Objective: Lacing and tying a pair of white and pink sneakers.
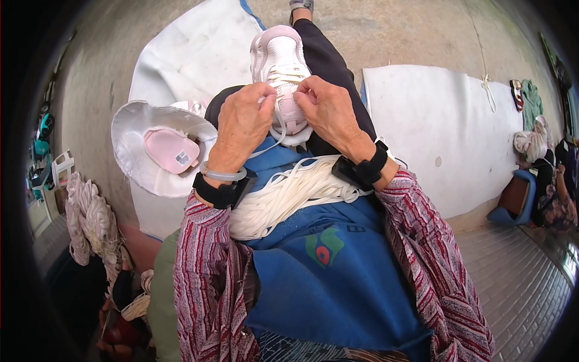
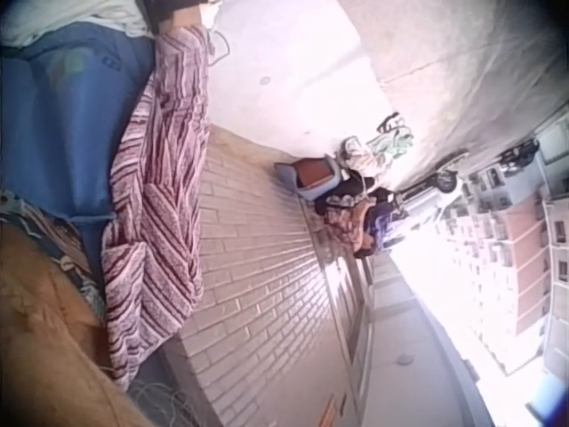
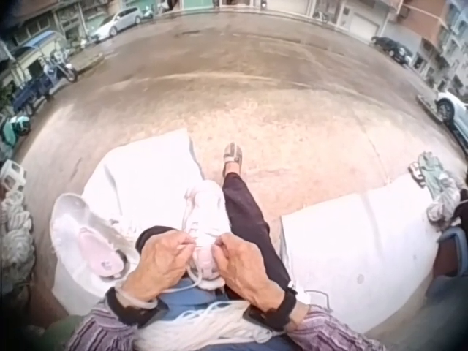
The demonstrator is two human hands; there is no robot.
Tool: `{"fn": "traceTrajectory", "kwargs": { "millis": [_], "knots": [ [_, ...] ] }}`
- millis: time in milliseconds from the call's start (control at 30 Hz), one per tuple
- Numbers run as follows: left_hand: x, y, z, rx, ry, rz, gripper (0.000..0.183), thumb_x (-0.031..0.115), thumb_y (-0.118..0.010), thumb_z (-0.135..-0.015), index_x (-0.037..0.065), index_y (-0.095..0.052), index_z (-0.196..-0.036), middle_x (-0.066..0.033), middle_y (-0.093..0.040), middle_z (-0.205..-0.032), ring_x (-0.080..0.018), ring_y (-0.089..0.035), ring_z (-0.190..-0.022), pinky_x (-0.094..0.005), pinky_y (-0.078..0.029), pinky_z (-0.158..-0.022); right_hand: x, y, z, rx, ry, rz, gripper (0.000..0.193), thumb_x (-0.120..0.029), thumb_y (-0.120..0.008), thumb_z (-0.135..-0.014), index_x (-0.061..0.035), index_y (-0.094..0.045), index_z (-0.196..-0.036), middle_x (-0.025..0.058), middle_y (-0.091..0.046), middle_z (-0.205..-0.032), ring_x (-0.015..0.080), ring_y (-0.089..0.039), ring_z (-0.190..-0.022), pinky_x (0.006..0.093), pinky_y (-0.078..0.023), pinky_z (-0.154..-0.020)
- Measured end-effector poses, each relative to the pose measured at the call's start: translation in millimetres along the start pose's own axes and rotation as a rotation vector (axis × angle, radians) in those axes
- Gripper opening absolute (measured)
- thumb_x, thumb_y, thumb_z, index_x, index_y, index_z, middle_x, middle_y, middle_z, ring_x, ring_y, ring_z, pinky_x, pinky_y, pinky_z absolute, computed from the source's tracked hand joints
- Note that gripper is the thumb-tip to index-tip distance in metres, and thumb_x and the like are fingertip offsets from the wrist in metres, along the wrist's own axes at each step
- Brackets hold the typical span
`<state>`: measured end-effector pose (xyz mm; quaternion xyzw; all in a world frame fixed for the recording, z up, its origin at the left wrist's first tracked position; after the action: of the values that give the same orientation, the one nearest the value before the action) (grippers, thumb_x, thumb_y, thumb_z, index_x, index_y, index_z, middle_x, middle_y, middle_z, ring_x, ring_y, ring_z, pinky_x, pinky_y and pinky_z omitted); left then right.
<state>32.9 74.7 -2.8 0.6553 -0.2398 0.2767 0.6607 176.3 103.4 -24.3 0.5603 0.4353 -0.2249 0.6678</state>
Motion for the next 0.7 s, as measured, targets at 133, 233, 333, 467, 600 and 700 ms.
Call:
{"fn": "traceTrajectory", "kwargs": {
  "millis": [133, 233, 333, 467, 600, 700],
  "knots": [
    [4, 2, -1, -0.008, 0.038, -0.148, 0.014, 0.016, -0.06, -0.085, 0.003, -0.065, -0.089, -0.0179, -0.067, -0.085, -0.0356, -0.065, -0.077, -0.0424, -0.05, -0.07, 1, -3, -3, -0.022, -0.052, -0.002, 0.014, -0.015, -0.061, -0.082, -0.0026, -0.065, -0.087, 0.0182, -0.066, -0.076, 0.0366, -0.065, -0.072, 0.042, -0.051, -0.065],
    [7, 3, -2, -0.004, 0.006, -0.247, 0.014, 0.015, -0.061, -0.085, 0.003, -0.066, -0.089, -0.0178, -0.067, -0.083, -0.0339, -0.065, -0.073, -0.0406, -0.05, -0.068, -2, -4, -3, -0.004, -0.031, -0.022, 0.013, -0.015, -0.061, -0.082, -0.0038, -0.065, -0.086, 0.0178, -0.066, -0.076, 0.0362, -0.065, -0.072, 0.0419, -0.052, -0.065],
    [4, 1, -4, -0.007, -0.015, -0.238, 0.014, 0.016, -0.061, -0.085, 0.003, -0.065, -0.089, -0.0182, -0.067, -0.082, -0.035, -0.065, -0.074, -0.0413, -0.05, -0.068, -3, -5, -6, -0.004, 0.005, -0.022, 0.012, -0.015, -0.061, -0.082, -0.0048, -0.066, -0.086, 0.0174, -0.066, -0.077, 0.0358, -0.065, -0.072, 0.0417, -0.052, -0.066],
    [-4, -1, -7, -0.055, 0.085, -0.14, 0.015, 0.017, -0.06, -0.085, 0.003, -0.065, -0.088, -0.0192, -0.066, -0.08, -0.0372, -0.064, -0.075, -0.042, -0.05, -0.068, 0, -5, -7, -0.015, -0.028, -0.016, 0.012, -0.014, -0.061, -0.081, -0.0046, -0.067, -0.085, 0.0175, -0.066, -0.077, 0.0359, -0.065, -0.073, 0.0417, -0.052, -0.067],
    [-10, -5, -8, -0.099, 0.141, -0.034, 0.017, 0.019, -0.059, -0.086, 0.004, -0.066, -0.089, -0.0194, -0.066, -0.078, -0.0368, -0.064, -0.074, -0.0418, -0.05, -0.068, -2, -5, -5, 0.009, 0.023, -0.019, 0.012, -0.014, -0.061, -0.08, -0.0043, -0.068, -0.083, 0.0177, -0.066, -0.077, 0.0361, -0.065, -0.073, 0.0418, -0.052, -0.067],
    [3, -4, -9, -0.078, 0.085, -0.306, 0.018, 0.021, -0.059, -0.086, 0.005, -0.067, -0.091, -0.0188, -0.066, -0.076, -0.0349, -0.065, -0.072, -0.041, -0.05, -0.068, 1, -7, -7, -0.027, 0.005, 0.024, 0.013, -0.014, -0.062, -0.079, -0.0039, -0.069, -0.081, 0.018, -0.066, -0.077, 0.036, -0.065, -0.073, 0.0416, -0.052, -0.067]
  ]
}}
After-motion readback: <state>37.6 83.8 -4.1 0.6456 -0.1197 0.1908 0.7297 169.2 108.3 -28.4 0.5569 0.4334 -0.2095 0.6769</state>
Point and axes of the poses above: each hand's wrist, its own z-axis away from the middle knuckle, its own y-axis out of the back of the hand, x = y × z, the point moved 10 cm from there along -z, towards the middle knuckle
